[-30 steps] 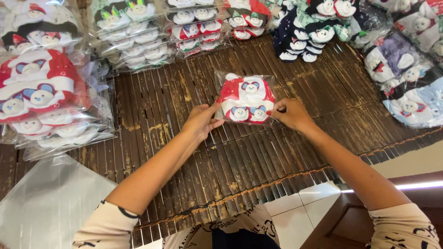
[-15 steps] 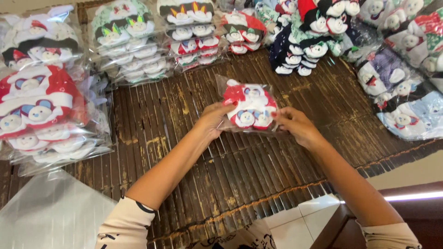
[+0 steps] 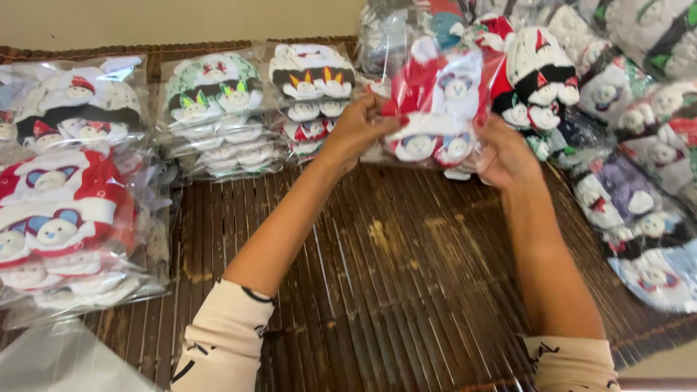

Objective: Packaging baby hat and sock sets into clear plastic bags

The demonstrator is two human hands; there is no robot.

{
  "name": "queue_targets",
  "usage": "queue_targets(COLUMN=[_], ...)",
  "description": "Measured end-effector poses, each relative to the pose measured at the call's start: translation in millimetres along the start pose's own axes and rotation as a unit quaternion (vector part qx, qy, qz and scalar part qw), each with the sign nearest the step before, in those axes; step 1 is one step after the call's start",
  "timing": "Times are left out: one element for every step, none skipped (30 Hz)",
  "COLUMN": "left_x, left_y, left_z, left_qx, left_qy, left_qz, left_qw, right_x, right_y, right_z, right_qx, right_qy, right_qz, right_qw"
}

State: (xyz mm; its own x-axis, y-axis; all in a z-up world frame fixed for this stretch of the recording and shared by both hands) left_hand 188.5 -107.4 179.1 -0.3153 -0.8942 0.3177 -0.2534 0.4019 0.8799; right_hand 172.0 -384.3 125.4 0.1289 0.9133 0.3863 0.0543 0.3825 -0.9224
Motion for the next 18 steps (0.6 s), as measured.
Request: queue_targets(left_x=[0.3, -4.2, -9.3, -9.5, -12.5, -15.0, -12.2, -3.7, 4.7, 1.0, 4.9, 9.3, 3.6, 1.1, -1.7, -6.7, -12.0, -17.3], left_y=[16.2, 22.0, 28.4, 29.3, 43.6, 59.0, 72.2, 91.7, 111.2, 120.3, 131.2, 140.3, 145.5, 146.9, 148.3, 149.9, 145.4, 140.7], left_z=[-17.6, -32.4, -46.9, -48.8, -51.6, -52.9, -42.6, -31.9, -20.1, -9.9, 2.2, 15.9, 23.5, 32.3, 41.6, 48.4, 54.7, 62.5], left_qx=[0.003, -0.026, -0.055, -0.055, 0.007, 0.072, 0.073, 0.108, 0.143, 0.144, 0.169, 0.191, 0.190, 0.183, 0.175, 0.171, 0.141, 0.110], left_qy=[0.002, 0.028, 0.052, 0.051, 0.078, 0.103, 0.102, 0.076, 0.050, 0.049, 0.022, -0.006, -0.007, -0.027, -0.047, -0.047, -0.058, -0.069], left_qz=[0.000, -0.095, -0.188, -0.189, -0.203, -0.217, -0.218, -0.201, -0.184, -0.188, -0.257, -0.325, -0.329, -0.358, -0.388, -0.390, -0.413, -0.434], left_qw=[1.000, 0.995, 0.979, 0.979, 0.976, 0.968, 0.968, 0.971, 0.971, 0.970, 0.951, 0.926, 0.925, 0.915, 0.904, 0.904, 0.898, 0.892], right_x=[31.9, 52.6, 72.6, 75.0, 74.1, 74.0, 56.5, 44.1, 31.8, 19.3, 15.1, 10.0, 7.2, 3.8, -0.2, 0.2, -9.2, -18.9], right_y=[-24.4, -47.4, -70.6, -69.6, -73.6, -78.0, -63.2, -48.6, -34.4, -17.9, 5.6, 31.6, 40.4, 59.4, 78.6, 78.6, 73.8, 66.6], right_z=[-2.0, -1.2, -0.2, -22.0, -43.3, -64.7, -94.8, -125.4, -155.6, -172.6, -189.8, -204.4, -208.2, -210.5, -211.6, -211.8, -213.0, -212.0], right_qx=[0.000, -0.009, -0.019, -0.019, -0.043, -0.068, -0.069, -0.073, -0.077, -0.077, -0.042, -0.006, -0.005, 0.034, 0.073, 0.076, 0.047, 0.019], right_qy=[-0.003, 0.036, 0.074, 0.075, 0.091, 0.105, 0.105, 0.079, 0.052, 0.051, 0.016, -0.018, -0.019, -0.016, -0.014, -0.014, 0.033, 0.081], right_qz=[0.001, -0.012, -0.025, -0.026, -0.032, -0.038, -0.040, -0.086, -0.133, -0.136, -0.112, -0.087, -0.091, -0.036, 0.019, 0.017, 0.088, 0.160], right_qw=[1.000, 0.999, 0.997, 0.997, 0.994, 0.991, 0.991, 0.990, 0.987, 0.986, 0.993, 0.996, 0.996, 0.999, 0.997, 0.997, 0.994, 0.984])
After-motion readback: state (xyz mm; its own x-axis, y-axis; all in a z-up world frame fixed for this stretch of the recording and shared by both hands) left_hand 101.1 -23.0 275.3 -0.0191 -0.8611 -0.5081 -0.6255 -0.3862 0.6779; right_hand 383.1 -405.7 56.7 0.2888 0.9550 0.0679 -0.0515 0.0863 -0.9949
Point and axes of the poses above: each hand's wrist, its own z-axis away from the middle knuckle, its own x-axis out of the palm, y = z × x, the point moved 10 cm from there along -z, towards the middle knuckle, and after that the axes turned 7 degrees about y, right-handed, at the moved point
